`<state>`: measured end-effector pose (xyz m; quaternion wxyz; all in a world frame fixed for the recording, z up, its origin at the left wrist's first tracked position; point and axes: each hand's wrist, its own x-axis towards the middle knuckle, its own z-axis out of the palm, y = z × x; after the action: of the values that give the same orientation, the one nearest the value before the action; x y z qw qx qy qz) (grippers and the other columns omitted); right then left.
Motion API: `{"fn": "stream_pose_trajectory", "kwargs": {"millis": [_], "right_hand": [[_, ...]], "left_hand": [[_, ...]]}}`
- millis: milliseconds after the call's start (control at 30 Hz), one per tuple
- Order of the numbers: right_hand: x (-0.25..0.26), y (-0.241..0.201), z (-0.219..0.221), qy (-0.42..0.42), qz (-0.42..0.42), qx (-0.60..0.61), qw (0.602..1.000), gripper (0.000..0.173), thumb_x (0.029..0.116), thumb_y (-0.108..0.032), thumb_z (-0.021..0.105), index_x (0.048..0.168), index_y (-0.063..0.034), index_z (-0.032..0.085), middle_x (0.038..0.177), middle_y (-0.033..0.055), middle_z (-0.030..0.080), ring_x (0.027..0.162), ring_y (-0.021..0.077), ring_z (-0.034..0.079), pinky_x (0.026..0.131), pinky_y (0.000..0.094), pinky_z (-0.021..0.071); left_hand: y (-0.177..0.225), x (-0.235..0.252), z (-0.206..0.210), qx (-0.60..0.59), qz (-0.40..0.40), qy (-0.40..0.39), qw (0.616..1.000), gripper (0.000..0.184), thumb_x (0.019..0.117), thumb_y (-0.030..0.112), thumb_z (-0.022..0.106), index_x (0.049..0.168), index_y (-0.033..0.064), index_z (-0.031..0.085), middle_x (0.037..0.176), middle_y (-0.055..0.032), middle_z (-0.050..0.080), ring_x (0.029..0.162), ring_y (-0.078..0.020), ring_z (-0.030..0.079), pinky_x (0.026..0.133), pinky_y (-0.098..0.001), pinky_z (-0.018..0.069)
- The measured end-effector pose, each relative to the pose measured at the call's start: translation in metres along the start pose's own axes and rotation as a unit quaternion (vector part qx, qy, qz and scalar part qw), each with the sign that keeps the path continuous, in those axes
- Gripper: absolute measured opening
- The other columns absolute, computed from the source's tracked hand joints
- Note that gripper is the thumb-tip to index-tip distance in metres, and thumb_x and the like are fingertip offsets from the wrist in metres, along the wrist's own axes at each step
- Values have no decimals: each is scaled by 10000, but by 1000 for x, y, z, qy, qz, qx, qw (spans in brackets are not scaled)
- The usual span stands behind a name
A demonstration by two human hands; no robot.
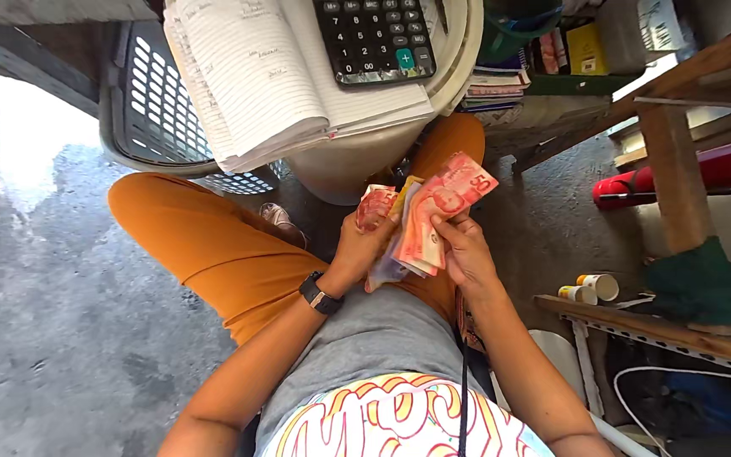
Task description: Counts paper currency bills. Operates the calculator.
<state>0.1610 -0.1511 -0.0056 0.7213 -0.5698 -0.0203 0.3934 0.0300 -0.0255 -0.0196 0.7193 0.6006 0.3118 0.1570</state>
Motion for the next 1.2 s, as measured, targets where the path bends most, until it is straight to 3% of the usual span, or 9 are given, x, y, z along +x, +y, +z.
{"fn": "stream_pose_trajectory", "kwargs": {"millis": [167,367,567,667,867,967,1067,1133,1200], "right_hand": [[7,3,14,56,-75,-38,995,195,1018,-7,572,1202,-65,601,1015,1,707,896,76,708,827,271,608],[7,-4,19,83,3,-42,996,136,1049,-70,546,1179,-57,580,942,36,684,778,99,687,698,282,606],[10,-1,22,97,-43,-18,994,150,1053,-42,521,1201,-59,542,940,16,662,791,79,679,724,266,598],[9,-6,25,68,-52,29,996,162,1056,-43,512,1208,-89,545,1002,2,666,893,79,686,835,279,599],[17,-12,24,102,-71,12,992,164,1047,-37,527,1199,-97,525,973,-27,665,851,33,682,786,218,595],[14,-7,18,83,-118,-37,989,183,1033,-33,557,1205,-89,531,975,-32,682,874,41,692,815,245,602],[6,-3,20,69,-135,-65,986,167,1027,-43,578,1189,-88,580,973,-32,706,858,38,699,793,240,602],[5,-1,23,62,-134,-70,986,163,1028,-34,572,1183,-81,573,976,-32,692,852,32,688,788,230,595],[6,1,24,59,-143,-65,986,194,1022,-22,574,1207,-78,562,997,-30,686,872,31,685,802,231,589]], "left_hand": [[-1,-1,-3,-29,5,-83,996,305,887,-43,667,1158,93,631,910,30,715,753,-31,676,664,-218,587],[6,2,-6,-42,-50,-169,984,599,749,-142,709,1294,51,550,997,2,728,878,-64,710,793,-260,615],[2,8,-3,-81,-115,-76,987,160,1025,98,564,1181,94,601,887,24,699,764,-56,678,703,-257,596],[-1,9,-5,-81,-88,-93,988,189,967,13,595,1128,100,643,869,18,726,736,-52,689,670,-249,603],[9,1,-17,-53,-72,-178,980,372,808,-108,697,1110,105,654,900,37,730,782,-43,692,704,-236,602],[5,-2,-36,-110,-65,-193,973,372,771,267,838,1092,177,675,870,71,740,735,-28,688,675,-216,593],[3,10,-39,-115,-37,-115,986,677,741,614,822,1193,165,595,916,70,722,765,-42,689,695,-239,605],[13,19,-32,-88,-2,-100,991,550,841,509,784,1221,169,578,968,95,720,839,-19,697,762,-231,606],[26,22,-21,-72,-4,-102,992,270,931,184,704,1181,149,607,948,84,717,821,-13,692,755,-217,601]]}}
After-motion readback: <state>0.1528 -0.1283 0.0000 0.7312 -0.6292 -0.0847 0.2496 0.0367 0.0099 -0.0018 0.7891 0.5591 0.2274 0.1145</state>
